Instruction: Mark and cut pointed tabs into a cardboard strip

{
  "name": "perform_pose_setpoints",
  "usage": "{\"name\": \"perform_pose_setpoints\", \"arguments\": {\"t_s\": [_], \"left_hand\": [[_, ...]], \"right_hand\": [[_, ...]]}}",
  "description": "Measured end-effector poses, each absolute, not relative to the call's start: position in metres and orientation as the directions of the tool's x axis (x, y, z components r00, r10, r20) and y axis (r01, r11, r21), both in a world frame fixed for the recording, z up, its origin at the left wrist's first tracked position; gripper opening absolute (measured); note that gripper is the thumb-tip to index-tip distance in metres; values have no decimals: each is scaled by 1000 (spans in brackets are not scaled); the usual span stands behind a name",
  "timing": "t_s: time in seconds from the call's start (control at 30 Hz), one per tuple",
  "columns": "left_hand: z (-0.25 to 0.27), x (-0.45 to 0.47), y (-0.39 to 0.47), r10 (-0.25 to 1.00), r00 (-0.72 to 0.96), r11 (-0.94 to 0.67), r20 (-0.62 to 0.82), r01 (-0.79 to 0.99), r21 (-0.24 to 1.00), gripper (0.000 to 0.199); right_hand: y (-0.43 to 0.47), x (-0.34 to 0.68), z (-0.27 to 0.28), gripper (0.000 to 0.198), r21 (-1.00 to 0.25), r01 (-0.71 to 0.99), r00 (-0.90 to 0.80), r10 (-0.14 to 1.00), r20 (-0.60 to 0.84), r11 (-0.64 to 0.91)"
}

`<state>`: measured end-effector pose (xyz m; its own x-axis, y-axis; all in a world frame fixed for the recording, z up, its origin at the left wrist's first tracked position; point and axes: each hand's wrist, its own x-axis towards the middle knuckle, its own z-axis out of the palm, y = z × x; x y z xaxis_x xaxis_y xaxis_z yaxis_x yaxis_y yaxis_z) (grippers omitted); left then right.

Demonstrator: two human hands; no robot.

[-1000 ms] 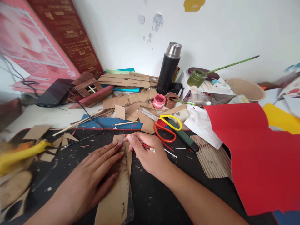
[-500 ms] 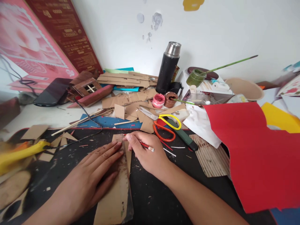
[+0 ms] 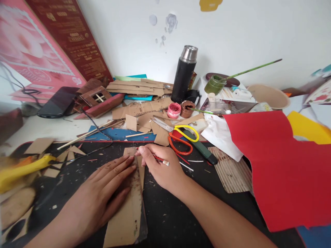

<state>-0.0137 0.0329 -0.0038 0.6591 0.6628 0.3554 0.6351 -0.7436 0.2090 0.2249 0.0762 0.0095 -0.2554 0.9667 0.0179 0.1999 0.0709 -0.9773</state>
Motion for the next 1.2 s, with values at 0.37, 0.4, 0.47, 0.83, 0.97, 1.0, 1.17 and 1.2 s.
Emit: {"name": "perform_pose_setpoints", "arguments": {"t_s": [0.37, 0.4, 0.47, 0.83, 0.97, 1.0, 1.17, 1.2], "left_hand": [[-2, -14, 33, 661, 664, -743, 349, 644, 182, 44], [-2, -14, 33, 663, 664, -742, 347, 643, 187, 44], [-2, -13, 33, 668, 661, -739, 341, 643, 202, 45], [-1, -14, 33, 681, 649, -729, 340, 644, 232, 44], [0, -13, 33, 678, 655, -732, 333, 645, 220, 45], [0, -13, 33, 675, 658, -734, 334, 644, 216, 45], [0, -14, 33, 672, 662, -737, 332, 641, 213, 45], [0, -14, 33, 673, 661, -736, 333, 642, 215, 45]], "right_hand": [[72, 230, 9, 51, -981, 172, -269, 963, 37, 85], [71, 230, 9, 52, -982, 169, -268, 963, 37, 84], [71, 231, 11, 55, -984, 162, -265, 964, 31, 77], [71, 233, 14, 61, -986, 168, -261, 965, -21, 23], [71, 233, 14, 62, -986, 164, -257, 965, -48, -5], [71, 233, 14, 63, -986, 164, -257, 965, -50, -8], [70, 230, 13, 65, -990, 140, -240, 970, -37, -3], [70, 230, 12, 65, -992, 123, -227, 974, -23, 5]]}}
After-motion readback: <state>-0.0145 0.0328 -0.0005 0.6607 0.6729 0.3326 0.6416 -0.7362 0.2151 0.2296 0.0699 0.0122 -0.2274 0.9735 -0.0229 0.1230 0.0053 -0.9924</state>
